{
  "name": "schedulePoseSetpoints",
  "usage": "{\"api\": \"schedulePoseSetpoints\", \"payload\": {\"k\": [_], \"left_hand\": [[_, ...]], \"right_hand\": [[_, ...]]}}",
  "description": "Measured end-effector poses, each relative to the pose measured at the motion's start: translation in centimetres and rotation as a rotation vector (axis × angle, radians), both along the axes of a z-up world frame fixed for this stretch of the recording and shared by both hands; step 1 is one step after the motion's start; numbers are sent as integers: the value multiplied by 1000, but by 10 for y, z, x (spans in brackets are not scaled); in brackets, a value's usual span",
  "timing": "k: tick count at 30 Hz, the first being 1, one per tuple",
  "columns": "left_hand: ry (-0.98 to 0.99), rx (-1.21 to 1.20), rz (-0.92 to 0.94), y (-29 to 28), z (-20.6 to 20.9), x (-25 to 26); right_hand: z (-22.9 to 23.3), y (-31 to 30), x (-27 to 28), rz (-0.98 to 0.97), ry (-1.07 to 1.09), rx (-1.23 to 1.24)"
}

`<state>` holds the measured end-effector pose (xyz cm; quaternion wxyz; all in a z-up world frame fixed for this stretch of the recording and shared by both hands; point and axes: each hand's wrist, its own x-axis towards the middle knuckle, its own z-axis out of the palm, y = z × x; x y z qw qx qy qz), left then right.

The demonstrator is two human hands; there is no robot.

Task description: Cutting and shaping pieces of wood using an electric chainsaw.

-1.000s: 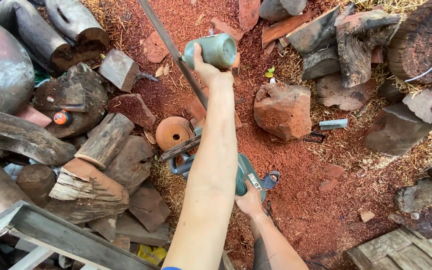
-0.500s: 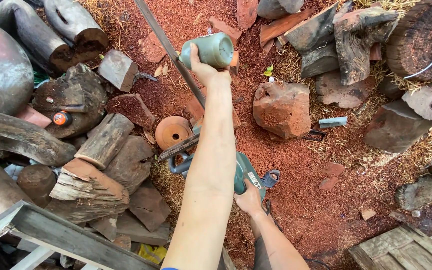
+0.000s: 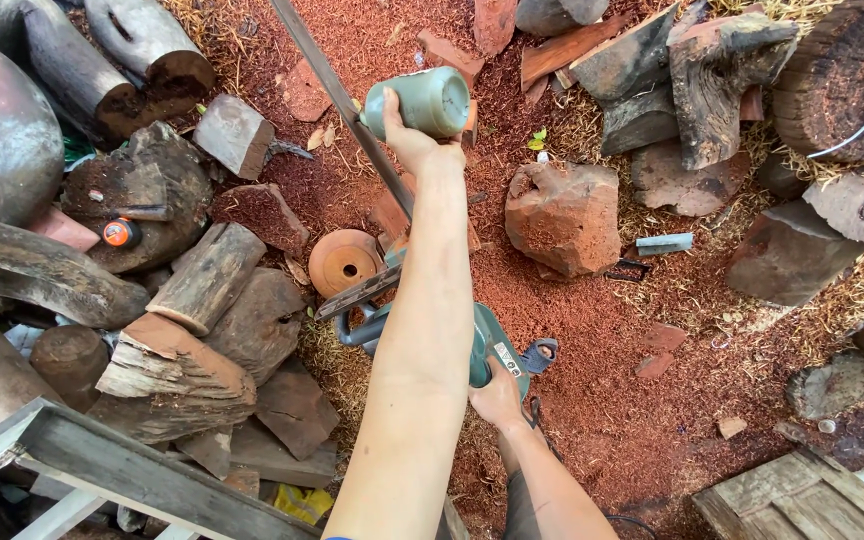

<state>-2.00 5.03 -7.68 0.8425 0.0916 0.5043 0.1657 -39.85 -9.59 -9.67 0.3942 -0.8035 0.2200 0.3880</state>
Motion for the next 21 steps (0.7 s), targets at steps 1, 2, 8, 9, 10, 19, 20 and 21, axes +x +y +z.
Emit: {"api": "schedulePoseSetpoints", "payload": {"k": [1,2,8,9,10,19,20,21], "left_hand": [[1,0,0,0,-1,0],[-9,-2,10,0,-1,0],[-24,-13,33,-1,-1,-1],[-24,-13,34,-2,-1,-1],[-23,-13,33,-2,-1,-1],[-10,4,26,-3,0,0],[-29,31,6,-4,3,-1],[-47,58,-14,-4,6,-2]], "right_hand": [[1,0,1,0,1,0],[2,0,2,-2,5,3],[8,2,5,-27,11,19],[9,2,6,-27,9,15],[8,2,5,-28,9,15],[2,1,1,-13,23,-12],[1,1,0,-14,4,-5],[0,0,-1,-15,-14,2]]}}
